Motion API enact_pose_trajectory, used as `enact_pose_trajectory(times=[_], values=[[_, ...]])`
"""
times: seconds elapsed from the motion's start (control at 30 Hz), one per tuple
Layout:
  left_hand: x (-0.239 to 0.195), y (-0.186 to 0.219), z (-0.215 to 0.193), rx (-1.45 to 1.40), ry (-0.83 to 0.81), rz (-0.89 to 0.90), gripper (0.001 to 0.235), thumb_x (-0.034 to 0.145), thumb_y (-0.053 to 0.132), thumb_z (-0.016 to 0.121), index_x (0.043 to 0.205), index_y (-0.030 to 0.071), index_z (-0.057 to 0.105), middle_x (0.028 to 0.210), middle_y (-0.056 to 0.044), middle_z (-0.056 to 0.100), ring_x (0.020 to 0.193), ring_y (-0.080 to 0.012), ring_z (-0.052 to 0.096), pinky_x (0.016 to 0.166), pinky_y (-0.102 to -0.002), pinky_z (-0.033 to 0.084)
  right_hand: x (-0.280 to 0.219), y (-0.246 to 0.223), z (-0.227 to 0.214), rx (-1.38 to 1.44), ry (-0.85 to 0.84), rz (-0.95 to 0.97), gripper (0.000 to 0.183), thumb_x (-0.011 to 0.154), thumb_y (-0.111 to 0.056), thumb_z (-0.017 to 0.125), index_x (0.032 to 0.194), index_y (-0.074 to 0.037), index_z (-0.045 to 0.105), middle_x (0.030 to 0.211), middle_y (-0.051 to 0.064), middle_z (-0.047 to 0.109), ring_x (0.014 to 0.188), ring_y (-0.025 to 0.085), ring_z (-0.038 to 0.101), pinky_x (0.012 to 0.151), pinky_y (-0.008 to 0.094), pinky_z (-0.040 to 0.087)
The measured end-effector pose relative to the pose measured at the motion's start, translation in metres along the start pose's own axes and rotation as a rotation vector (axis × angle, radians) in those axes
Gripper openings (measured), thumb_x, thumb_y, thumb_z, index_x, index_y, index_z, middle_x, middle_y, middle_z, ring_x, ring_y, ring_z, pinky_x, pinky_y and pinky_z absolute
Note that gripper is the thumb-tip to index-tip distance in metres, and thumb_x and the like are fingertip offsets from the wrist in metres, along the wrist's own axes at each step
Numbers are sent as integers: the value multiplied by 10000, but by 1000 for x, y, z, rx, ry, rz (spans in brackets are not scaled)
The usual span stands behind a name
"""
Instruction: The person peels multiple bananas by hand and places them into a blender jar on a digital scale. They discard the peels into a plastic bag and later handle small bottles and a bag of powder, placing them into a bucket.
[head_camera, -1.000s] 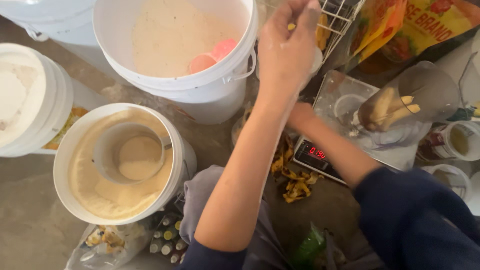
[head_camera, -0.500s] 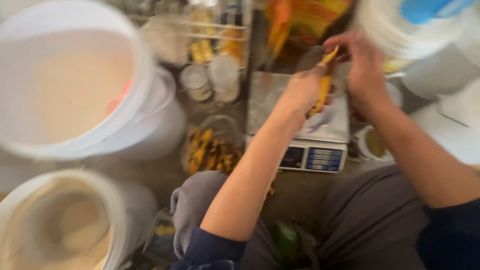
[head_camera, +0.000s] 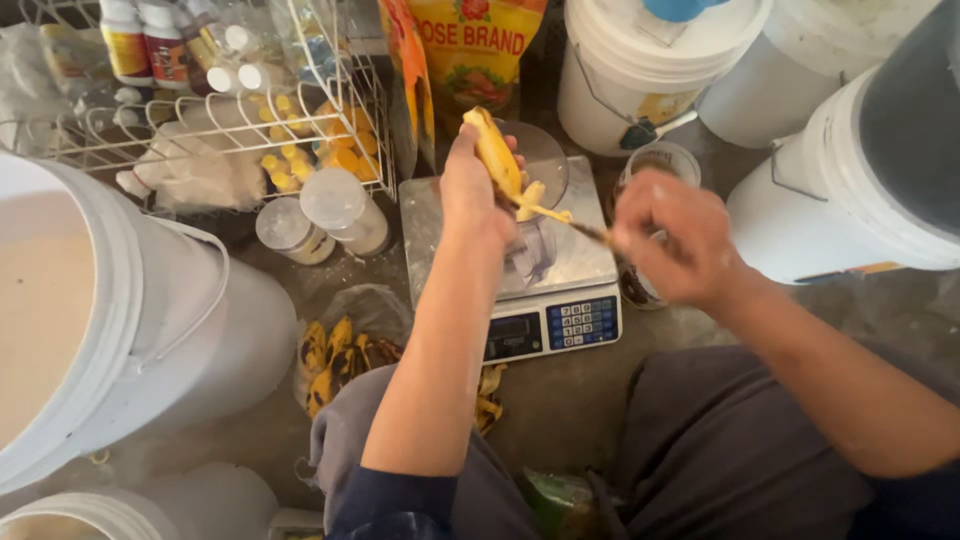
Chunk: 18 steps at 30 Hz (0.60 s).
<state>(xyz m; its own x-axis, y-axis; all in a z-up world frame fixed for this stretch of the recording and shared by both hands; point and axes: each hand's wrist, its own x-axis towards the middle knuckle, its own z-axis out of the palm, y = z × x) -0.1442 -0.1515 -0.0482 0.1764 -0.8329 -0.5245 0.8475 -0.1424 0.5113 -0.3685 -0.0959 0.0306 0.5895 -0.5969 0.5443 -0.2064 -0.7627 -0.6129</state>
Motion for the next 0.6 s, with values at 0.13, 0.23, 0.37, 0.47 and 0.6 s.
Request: enact_pose_trajectory(times=[0.13, 0.23, 0.37, 0.47, 0.6], values=[[-11, -31, 15, 30, -63, -8, 469, 997, 550, 547, 1168, 116, 593, 853, -42, 610, 769, -187, 612, 683, -387, 524, 11, 31, 35, -136, 157, 342, 189, 1064, -168, 593, 1016, 13, 618, 937, 168, 637, 846, 307, 637, 762, 402, 504], [-23, -49, 20, 190, -149, 66, 550, 1008, 534, 497, 1193, 29, 610, 969, -84, 680, 870, -206, 645, 762, -339, 531, 12, 49, 55, -93, 141, 412, 251, 1076, -225, 554, 1110, 16, 615, 987, 198, 654, 887, 354, 661, 769, 444, 515], [-32, -58, 16, 255, -97, 213, 510, 1029, 493, 469, 1288, 56, 524, 1125, -99, 614, 995, -182, 597, 849, -339, 496, 13, 58, 64, -371, 43, 59, 254, 1124, -196, 478, 1108, 25, 602, 1117, 245, 675, 996, 448, 638, 816, 512, 506], [-32, -60, 13, 285, -75, 329, 563, 1057, 490, 454, 1339, 8, 518, 1233, -130, 609, 1106, -194, 591, 971, -330, 478, 20, 60, 69, -228, 88, 284, 286, 1114, -202, 445, 1132, 14, 631, 1004, 265, 678, 932, 465, 638, 806, 537, 494], [-30, -54, 11, 123, -120, 308, 593, 1060, 482, 454, 1361, -21, 541, 1274, -132, 623, 1154, -236, 592, 1011, -373, 463, 27, 64, 77, -116, 112, 424, 313, 1108, -233, 446, 1055, 21, 620, 902, 267, 668, 880, 469, 641, 768, 531, 496]])
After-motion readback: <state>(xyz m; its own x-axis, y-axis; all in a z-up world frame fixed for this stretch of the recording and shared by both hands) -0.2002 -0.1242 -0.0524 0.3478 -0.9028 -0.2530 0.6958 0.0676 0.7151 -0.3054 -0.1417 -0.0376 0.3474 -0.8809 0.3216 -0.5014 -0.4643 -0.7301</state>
